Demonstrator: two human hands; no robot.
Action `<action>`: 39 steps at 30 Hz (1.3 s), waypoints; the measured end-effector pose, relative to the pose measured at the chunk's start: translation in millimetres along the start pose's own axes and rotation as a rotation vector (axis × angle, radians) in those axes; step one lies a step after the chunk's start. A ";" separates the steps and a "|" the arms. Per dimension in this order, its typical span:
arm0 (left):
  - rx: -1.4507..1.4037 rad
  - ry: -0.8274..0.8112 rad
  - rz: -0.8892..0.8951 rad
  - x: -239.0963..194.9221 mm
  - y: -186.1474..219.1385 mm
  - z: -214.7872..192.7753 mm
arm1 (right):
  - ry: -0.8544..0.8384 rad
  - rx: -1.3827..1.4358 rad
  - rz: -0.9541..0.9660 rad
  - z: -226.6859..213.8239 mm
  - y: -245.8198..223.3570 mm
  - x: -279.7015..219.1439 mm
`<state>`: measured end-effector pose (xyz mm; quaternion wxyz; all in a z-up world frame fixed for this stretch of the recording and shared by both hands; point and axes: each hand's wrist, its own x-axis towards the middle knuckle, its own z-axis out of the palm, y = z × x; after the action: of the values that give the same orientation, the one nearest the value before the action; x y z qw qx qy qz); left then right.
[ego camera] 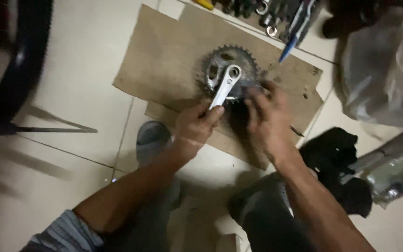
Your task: The person scrubs a bicycle crankset with a metal wire brush and a steel wool pad to remove grime. They hold the crankset with one hand while scrubbing with the other, occasionally using a small metal tool to scrape debris from the teeth. The person wipes the crankset with a black cloth and places it on a cardboard sheet on the floor.
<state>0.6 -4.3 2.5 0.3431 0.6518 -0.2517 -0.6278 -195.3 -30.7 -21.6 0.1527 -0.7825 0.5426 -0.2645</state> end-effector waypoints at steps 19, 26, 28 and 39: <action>-0.061 0.160 -0.094 11.4 11.5 -55.4 | -0.312 0.108 0.045 -1.9 17.2 -117.2; 0.031 0.169 -0.074 -3.1 10.6 -61.7 | -0.443 0.206 -0.035 34.7 5.0 -176.1; 0.021 0.168 -0.085 -4.8 16.0 -60.7 | -0.457 0.103 -0.073 24.4 -7.1 -157.7; 0.046 0.187 -0.020 1.9 12.9 -70.0 | -0.381 -0.691 -0.261 32.7 23.4 -143.7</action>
<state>71.4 -4.7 9.5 0.3437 0.7179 -0.2265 -0.5614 -233.3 92.9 -96.1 -0.0561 -0.8848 0.4579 0.0654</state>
